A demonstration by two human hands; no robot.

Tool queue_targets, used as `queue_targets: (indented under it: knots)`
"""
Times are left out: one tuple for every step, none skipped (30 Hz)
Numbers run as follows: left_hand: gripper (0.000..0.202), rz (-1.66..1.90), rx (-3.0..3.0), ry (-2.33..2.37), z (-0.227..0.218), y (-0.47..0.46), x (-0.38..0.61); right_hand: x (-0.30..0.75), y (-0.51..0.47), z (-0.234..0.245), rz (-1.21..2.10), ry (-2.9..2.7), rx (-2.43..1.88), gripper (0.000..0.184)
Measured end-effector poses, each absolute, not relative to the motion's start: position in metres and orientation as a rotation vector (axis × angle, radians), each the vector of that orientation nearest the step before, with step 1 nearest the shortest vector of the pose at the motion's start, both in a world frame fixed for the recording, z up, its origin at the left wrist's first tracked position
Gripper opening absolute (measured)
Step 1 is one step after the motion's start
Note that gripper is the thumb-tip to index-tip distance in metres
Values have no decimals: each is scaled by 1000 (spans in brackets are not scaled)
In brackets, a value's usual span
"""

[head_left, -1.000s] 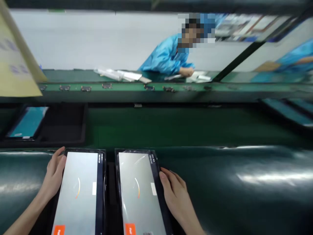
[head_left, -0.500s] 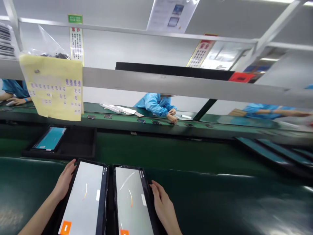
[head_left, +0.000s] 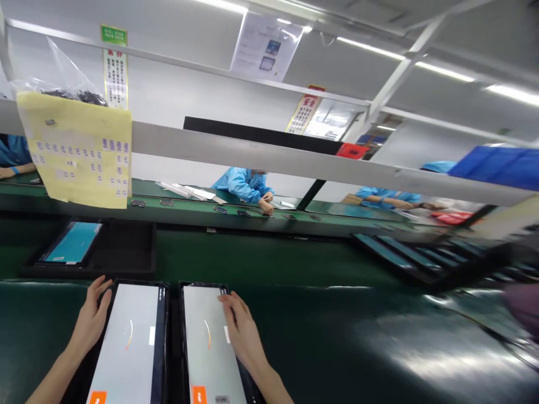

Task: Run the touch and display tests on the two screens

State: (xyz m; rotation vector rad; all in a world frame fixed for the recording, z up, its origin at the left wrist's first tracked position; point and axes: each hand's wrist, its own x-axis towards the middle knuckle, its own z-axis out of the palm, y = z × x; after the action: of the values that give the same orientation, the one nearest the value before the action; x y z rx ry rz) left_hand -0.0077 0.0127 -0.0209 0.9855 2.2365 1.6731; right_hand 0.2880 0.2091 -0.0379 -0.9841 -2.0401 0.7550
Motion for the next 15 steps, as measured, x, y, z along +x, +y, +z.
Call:
queue_targets:
  knots:
    - [69, 1617, 992, 2242, -21, 14, -9, 281, 206, -36, 755, -2085, -937, 41]
    - [70, 1568, 1001, 2249, -21, 14, -10, 275, 203, -34, 753, -2120, -901, 39]
    - [71, 1526, 1015, 2257, -20, 14, -10, 269, 200, -34, 748, -2146, -874, 37]
    - [72, 1491, 1027, 2267, -19, 14, -9, 264, 198, -34, 741, -2167, -853, 36]
    - [72, 1463, 1036, 2278, -18, 14, -9, 260, 195, -35, 733, -2185, -834, 35]
    - [72, 1439, 1042, 2291, -18, 13, -8, 257, 193, -37, 724, -2203, -814, 35]
    - [72, 1420, 1046, 2304, -17, 13, -8, 256, 191, -39, 716, -2220, -793, 34]
    - [71, 1403, 1050, 2317, -17, 12, -8, 256, 189, -41, 710, -2235, -773, 34]
    - [71, 1388, 1053, 2330, -17, 12, -7, 256, 188, -42, 700, -2250, -755, 33]
    - [70, 1375, 1058, 2341, -17, 12, -7, 258, 187, -44, 684, -2265, -739, 34]
    - [70, 1364, 1066, 2352, -17, 12, -7, 259, 187, -45, 662, -2278, -728, 34]
    - [69, 1354, 1076, 2361, -17, 12, -7, 261, 186, -45, 637, -2290, -720, 35]
    - [69, 1345, 1086, 2370, -17, 12, -7, 263, 186, -46, 611, -2301, -715, 35]
    - [68, 1338, 1095, 2378, -17, 12, -7, 264, 186, -46, 587, -2311, -711, 35]
    - [68, 1331, 1104, 2385, -17, 12, -7, 265, 186, -46, 568, -2320, -710, 35]
